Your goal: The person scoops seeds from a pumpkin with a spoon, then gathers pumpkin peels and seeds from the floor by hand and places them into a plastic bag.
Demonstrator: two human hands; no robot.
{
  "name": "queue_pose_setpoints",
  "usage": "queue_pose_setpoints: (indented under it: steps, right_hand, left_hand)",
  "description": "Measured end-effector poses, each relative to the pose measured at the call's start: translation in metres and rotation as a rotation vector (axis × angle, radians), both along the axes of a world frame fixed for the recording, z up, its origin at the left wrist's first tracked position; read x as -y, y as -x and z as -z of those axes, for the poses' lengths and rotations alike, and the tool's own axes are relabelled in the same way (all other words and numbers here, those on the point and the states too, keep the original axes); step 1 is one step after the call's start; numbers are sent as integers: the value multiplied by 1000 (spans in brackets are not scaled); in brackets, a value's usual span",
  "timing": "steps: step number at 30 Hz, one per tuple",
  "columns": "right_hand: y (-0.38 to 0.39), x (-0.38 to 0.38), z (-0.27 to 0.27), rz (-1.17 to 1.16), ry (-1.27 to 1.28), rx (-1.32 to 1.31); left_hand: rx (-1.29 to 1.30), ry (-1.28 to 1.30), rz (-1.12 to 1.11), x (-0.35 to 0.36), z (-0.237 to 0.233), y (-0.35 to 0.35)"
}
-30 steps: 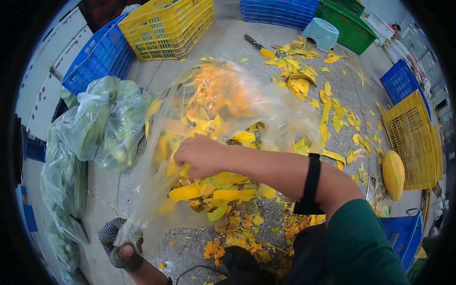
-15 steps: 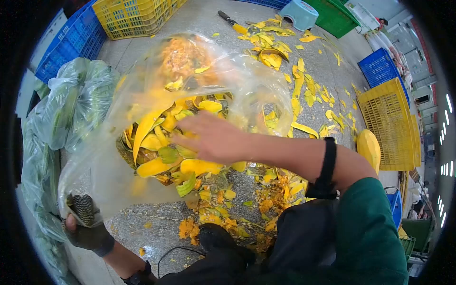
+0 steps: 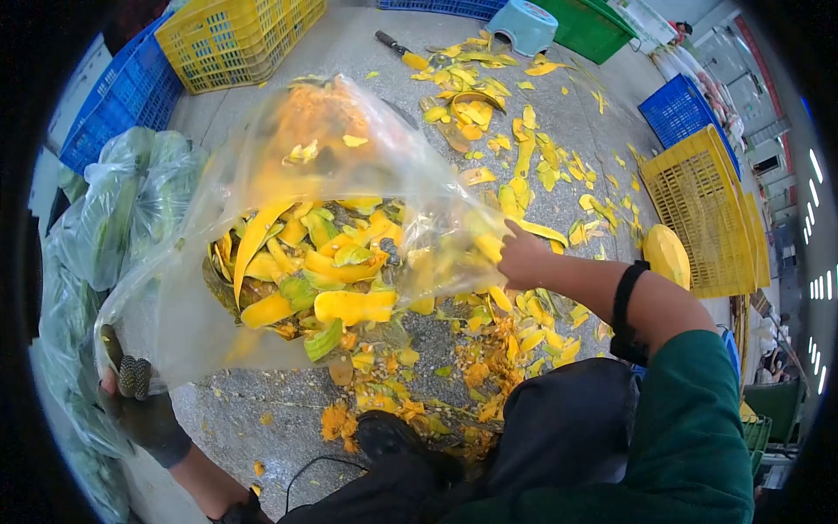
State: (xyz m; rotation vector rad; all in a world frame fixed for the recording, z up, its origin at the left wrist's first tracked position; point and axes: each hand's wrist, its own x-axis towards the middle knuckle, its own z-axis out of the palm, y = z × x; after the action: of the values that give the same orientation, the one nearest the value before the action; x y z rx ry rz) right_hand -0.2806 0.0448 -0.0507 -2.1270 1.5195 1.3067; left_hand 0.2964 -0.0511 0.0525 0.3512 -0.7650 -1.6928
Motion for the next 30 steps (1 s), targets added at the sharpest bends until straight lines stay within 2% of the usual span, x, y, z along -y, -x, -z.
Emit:
queue_pose_setpoints:
  steps: [2,4,6,8,9,10,12,13,14,15,16,17,18,20,21,22,24,25,27,28,29,30]
  right_hand:
    - [-5,-19,-22,-216,-59,73]
    - [7,-34,-43,-253,4,174]
    - [8,-38,-94,-223,45,208]
    - [38,-38,-137,-179,334,301]
    - [53,-28,-166,-242,518,339]
    - [64,-21,-197,-303,702,374]
    - [41,-4,-256,-311,742,405]
    - [30,-1,-273,-314,757,442]
    - [29,-2,-275,-310,787,435]
    - [30,-1,-269,-330,703,400]
    - [31,-1,-265,-352,611,372]
    - [36,-3,-270,-381,552,339]
    - [43,7,-285,-330,694,261]
    - [51,33,-322,-236,922,199]
    - [45,45,-341,-190,1018,207]
    - [41,51,-357,-185,1053,311]
    - [46,47,-340,-213,1167,473]
    - [53,45,-343,-197,1168,467]
    - [52,42,-359,-6,939,204]
    - [44,51,-366,51,962,182]
    - [42,62,-361,109,1039,265]
    - [52,70,-356,-10,1098,331]
  left_hand:
    - [-24,5,82,2,-10,4]
    - [364,-339,-685,1,-36,23]
    - [401,-305,-689,15,-33,-20]
    - [348,-250,-293,24,-49,-37]
    - [338,-237,-252,29,-57,-32]
    - [336,-214,-248,37,-68,-18]
    - [310,-332,-649,47,-93,14]
    - [302,-245,-544,54,-92,4]
    - [297,-215,-537,65,-88,0]
    - [414,-253,-513,76,-82,-4]
    - [536,-300,-498,77,-86,-7]
    - [527,-402,-375,74,-108,-8]
    - [526,-387,-386,78,-126,-19]
    - [465,-187,-432,87,-152,-51]
    - [468,-241,-508,87,-172,-44]
    - [479,-248,-499,87,-175,-39]
    - [555,-192,-565,91,-181,-29]
    - [551,-180,-617,102,-171,-43]
    - [548,-141,-558,140,-178,-69]
    - [542,-108,-512,157,-178,-81]
    - [522,-86,-457,173,-183,-82]
    - [807,186,-379,197,-170,-109]
